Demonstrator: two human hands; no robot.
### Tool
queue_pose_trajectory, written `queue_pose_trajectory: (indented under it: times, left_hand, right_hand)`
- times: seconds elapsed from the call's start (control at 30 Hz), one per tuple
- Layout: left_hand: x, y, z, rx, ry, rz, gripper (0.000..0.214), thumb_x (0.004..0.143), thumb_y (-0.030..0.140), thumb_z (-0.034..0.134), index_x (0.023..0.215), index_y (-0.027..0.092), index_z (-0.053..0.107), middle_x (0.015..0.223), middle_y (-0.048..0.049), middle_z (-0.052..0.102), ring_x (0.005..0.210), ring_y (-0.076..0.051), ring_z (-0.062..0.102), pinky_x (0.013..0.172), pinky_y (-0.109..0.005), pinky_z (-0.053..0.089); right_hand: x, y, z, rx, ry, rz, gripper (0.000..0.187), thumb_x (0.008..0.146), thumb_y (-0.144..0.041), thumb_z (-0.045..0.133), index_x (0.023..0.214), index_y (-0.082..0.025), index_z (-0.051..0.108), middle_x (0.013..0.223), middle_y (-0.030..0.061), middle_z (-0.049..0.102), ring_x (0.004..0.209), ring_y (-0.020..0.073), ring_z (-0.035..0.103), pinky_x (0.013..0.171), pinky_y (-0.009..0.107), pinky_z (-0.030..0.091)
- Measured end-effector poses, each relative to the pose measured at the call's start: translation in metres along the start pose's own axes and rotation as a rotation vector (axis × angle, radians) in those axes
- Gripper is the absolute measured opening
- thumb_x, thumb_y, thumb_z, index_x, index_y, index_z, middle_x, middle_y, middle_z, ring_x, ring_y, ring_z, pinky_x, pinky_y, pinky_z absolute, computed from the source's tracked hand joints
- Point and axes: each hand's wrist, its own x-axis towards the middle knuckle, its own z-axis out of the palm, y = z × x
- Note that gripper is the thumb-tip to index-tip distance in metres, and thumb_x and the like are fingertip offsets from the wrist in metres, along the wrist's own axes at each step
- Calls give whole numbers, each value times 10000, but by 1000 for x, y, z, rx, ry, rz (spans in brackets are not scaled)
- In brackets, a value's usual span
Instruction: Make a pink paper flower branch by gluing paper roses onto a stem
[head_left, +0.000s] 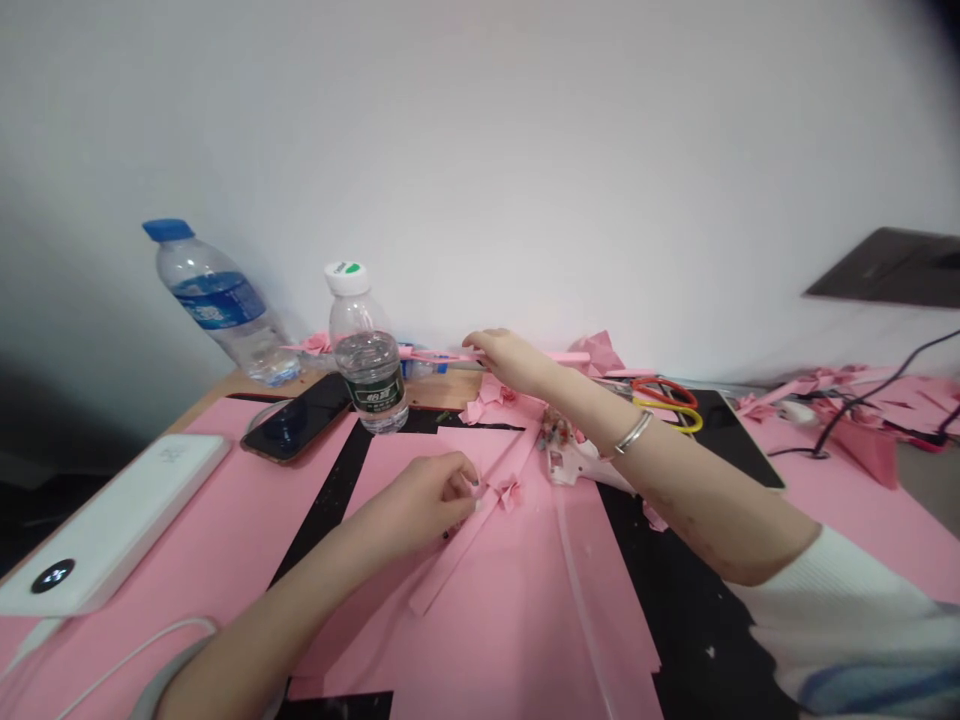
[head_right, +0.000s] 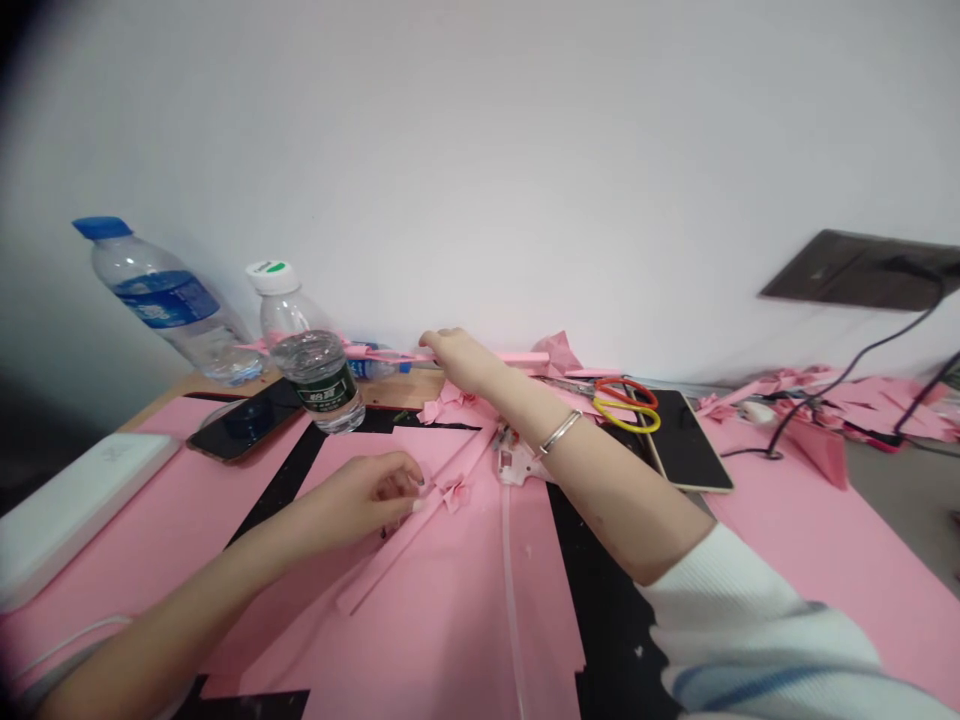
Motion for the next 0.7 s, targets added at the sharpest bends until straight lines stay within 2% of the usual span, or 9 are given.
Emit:
queue_pose_trajectory:
  times: [0.07,0.13,0.23,0.3,0.4,0.57,0.7]
  left_hand:
    - [0,1,6,68,28,-7,104,775,254,588,861,196,573,760,8,631,665,-171,597,569,-273,417]
    - [0,3,11,112,47,-20,129,757,269,612,851,199,556,736,19,613,671,-170,580,566,-269,389]
    - [1,5,17,158,76,-40,170,718,258,633,841,209,527,673,42,565,630,-162,549,539,-263,341]
    - [2,6,19,159,73,-45,163,712,241,619,845,208,531,656,43,555,613,-160,543,528,-262,321]
    - [2,6,19,130,71,-45,182,718,238,600,891,195,563,642,37,554,601,-166,543,530,-266,321]
    - [5,-3,18,-7,91,-56,255,696,231,626,945,173,609,667,41,536,633,-162,534,571,-265,359]
    - [8,-10,14,-188,-2,-125,263,700,229,636,952,156,613,668,67,474,569,-113,465,524,-242,324]
  right_hand:
    - [-16,-8,-7,13,30,28,389,871,4,526,1238,-103,596,1229,174,671,1124,251,602,955,380,454]
    - [-38,-18,-20,31,67,54,394,875,-2,506,1249,-103,579,1210,165,673,1109,244,608,929,366,465]
    - [-80,-35,-39,153,174,159,280,888,-82,523,1144,-141,620,1014,99,708,912,211,649,799,327,489]
    - [-109,-45,-45,229,158,220,221,880,-112,528,1062,-164,642,915,59,705,794,184,639,690,289,477]
    - [-146,-48,-41,271,108,269,178,843,-113,546,967,-179,655,835,39,702,731,175,627,636,278,455]
    - [-187,-27,-21,190,336,434,179,882,-181,496,975,-197,648,865,70,716,752,206,649,673,320,487]
    - [-204,-8,-14,85,208,443,285,803,-197,557,1081,-174,616,1057,130,684,1008,299,624,842,421,494]
